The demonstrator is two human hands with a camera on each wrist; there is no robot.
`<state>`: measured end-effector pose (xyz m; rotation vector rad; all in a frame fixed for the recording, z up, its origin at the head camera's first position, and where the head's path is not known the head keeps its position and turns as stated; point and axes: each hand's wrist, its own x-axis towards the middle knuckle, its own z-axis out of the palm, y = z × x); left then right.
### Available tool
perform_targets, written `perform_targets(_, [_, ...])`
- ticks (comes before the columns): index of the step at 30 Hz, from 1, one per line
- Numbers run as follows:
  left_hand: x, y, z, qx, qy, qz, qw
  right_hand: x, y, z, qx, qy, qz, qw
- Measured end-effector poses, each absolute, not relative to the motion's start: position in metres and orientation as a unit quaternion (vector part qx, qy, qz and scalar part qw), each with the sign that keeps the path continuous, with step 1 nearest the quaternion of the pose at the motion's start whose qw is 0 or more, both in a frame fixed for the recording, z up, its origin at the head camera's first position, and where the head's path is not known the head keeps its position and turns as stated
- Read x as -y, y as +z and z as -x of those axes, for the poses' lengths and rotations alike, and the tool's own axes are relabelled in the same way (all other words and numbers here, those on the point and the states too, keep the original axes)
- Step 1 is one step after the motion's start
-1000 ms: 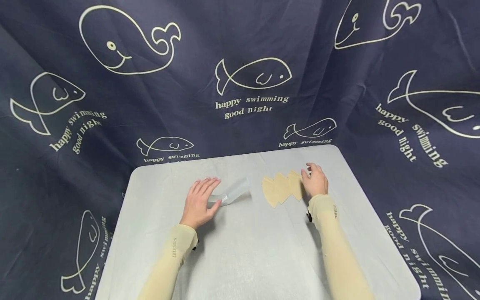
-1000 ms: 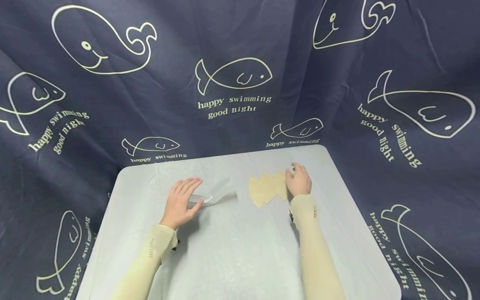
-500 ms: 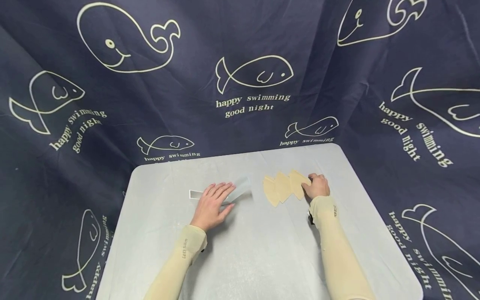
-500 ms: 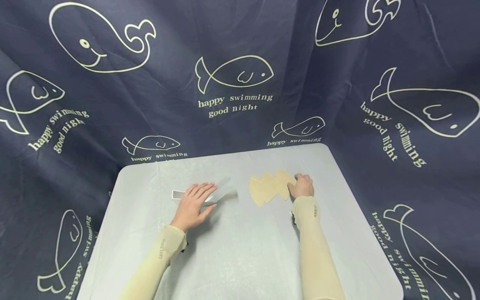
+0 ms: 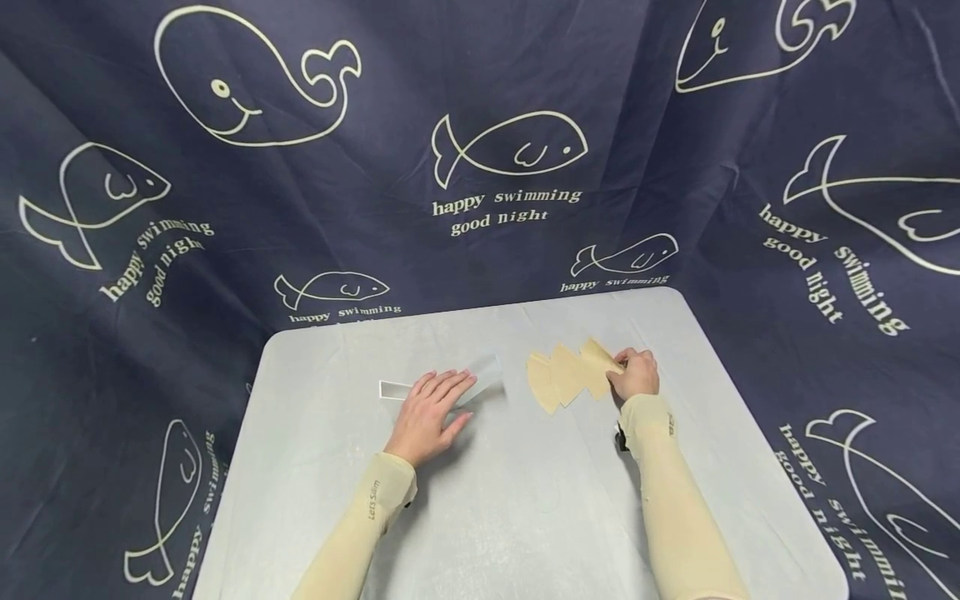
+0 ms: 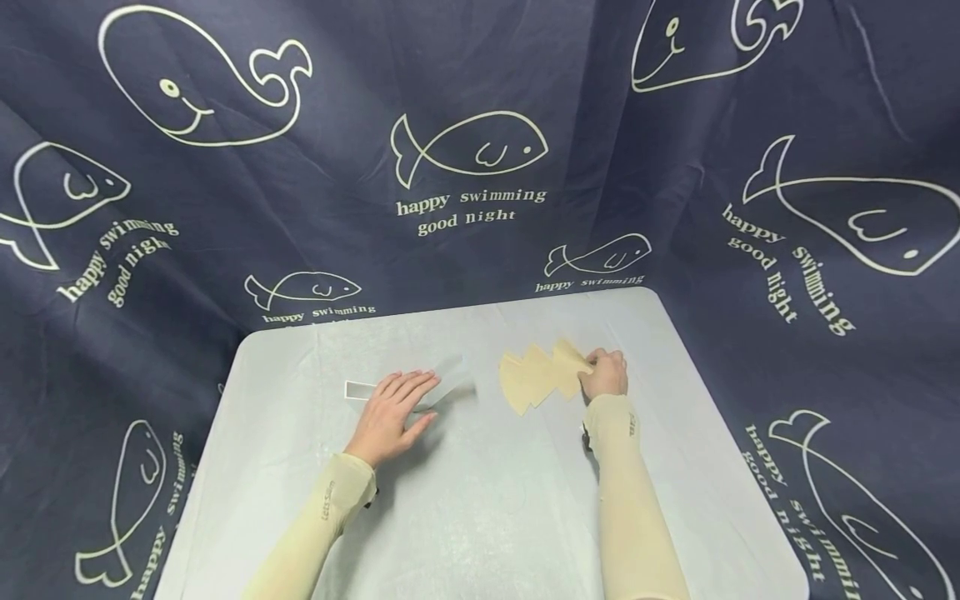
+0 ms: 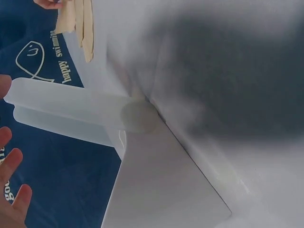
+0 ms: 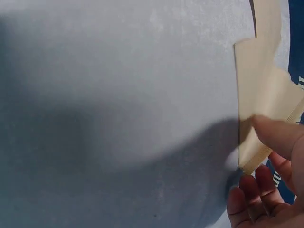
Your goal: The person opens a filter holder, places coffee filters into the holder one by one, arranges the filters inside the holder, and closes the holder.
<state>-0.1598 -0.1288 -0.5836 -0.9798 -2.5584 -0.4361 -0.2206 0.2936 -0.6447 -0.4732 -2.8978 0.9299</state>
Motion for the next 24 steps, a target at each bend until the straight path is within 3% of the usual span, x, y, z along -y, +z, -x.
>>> perform_targets(8, [0.135, -0.578, 0.161, 0.905, -0.155, 0.343, 0.199, -0.301, -0.644, 0.218, 0.932, 0.324, 0.149, 0.06])
perform_targets(16, [0.149, -0.567, 0.165, 0.913, -0.166, 0.317, 0.196, -0.296, -0.618, 0.217, 0.877, 0.44, 0.164, 0.105])
perform_targets(24, [0.158, -0.56, 0.165, 0.916, -0.185, 0.293, 0.202, -0.269, -0.587, 0.222, 0.826, 0.541, 0.122, 0.104])
